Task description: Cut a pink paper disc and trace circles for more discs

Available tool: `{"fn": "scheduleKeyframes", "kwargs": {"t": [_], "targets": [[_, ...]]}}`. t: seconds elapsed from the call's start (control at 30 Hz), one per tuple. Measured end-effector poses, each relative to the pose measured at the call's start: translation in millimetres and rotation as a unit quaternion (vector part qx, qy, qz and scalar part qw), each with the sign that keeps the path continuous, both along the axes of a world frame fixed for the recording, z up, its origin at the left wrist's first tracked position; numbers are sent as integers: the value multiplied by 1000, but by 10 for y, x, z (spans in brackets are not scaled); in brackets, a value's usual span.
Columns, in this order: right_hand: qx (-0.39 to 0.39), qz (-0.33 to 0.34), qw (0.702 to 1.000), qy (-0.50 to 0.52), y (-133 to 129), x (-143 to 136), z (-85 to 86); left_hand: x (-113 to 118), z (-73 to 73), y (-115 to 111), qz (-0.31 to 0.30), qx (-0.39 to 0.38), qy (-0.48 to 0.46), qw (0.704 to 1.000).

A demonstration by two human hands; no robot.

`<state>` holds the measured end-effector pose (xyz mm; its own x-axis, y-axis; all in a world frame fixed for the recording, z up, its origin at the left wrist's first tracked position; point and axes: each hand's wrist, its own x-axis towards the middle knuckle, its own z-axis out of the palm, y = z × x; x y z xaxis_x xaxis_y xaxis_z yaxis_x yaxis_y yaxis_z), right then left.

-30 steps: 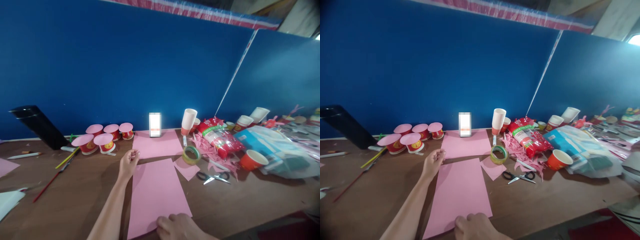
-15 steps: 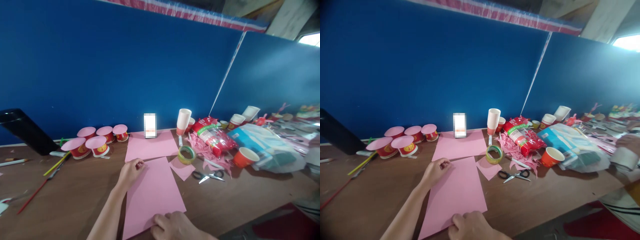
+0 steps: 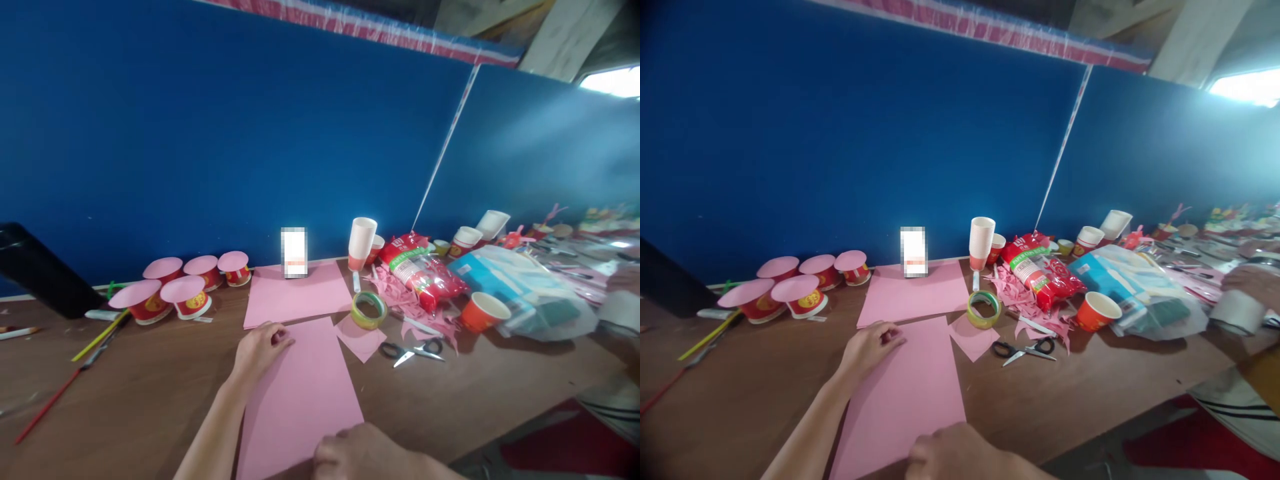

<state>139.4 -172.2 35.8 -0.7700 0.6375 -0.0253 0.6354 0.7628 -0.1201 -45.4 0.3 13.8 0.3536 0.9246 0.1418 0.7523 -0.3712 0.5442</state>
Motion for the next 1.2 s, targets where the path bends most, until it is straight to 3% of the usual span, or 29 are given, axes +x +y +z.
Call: {"fn": "scheduleKeyframes", "kwargs": {"t": [0.07, 0.17, 0.27, 0.4, 0.5, 0.63, 0.83, 1.07, 1.2], "targets": [[-17, -62, 997, 45, 82, 162, 163, 7, 13, -11, 0, 1, 0, 1000], [37, -220, 968, 119, 301, 474, 314, 12, 27, -18, -8, 6, 1, 1000], [124, -348, 919, 139, 561, 807, 260, 9, 16, -2, -8, 1, 2, 1000], [188, -403, 888, 118, 740, 1056, 90, 3, -22, 35, -6, -10, 2, 1000], [201, -399, 886, 123, 692, 1016, 45, 0, -40, 48, -7, -11, 4, 1000], [193, -345, 909, 135, 590, 900, 20, 1, -26, 35, -8, -17, -3, 1000], [202, -369, 901, 106, 734, 1056, -44, 4, -3, 19, -6, -12, -3, 1000], [187, -364, 905, 114, 795, 1019, 189, 3, -16, 29, 0, -6, 15, 1000], [156, -273, 938, 147, 582, 790, 282, 8, 8, 1, -3, 4, 16, 1000]]}}
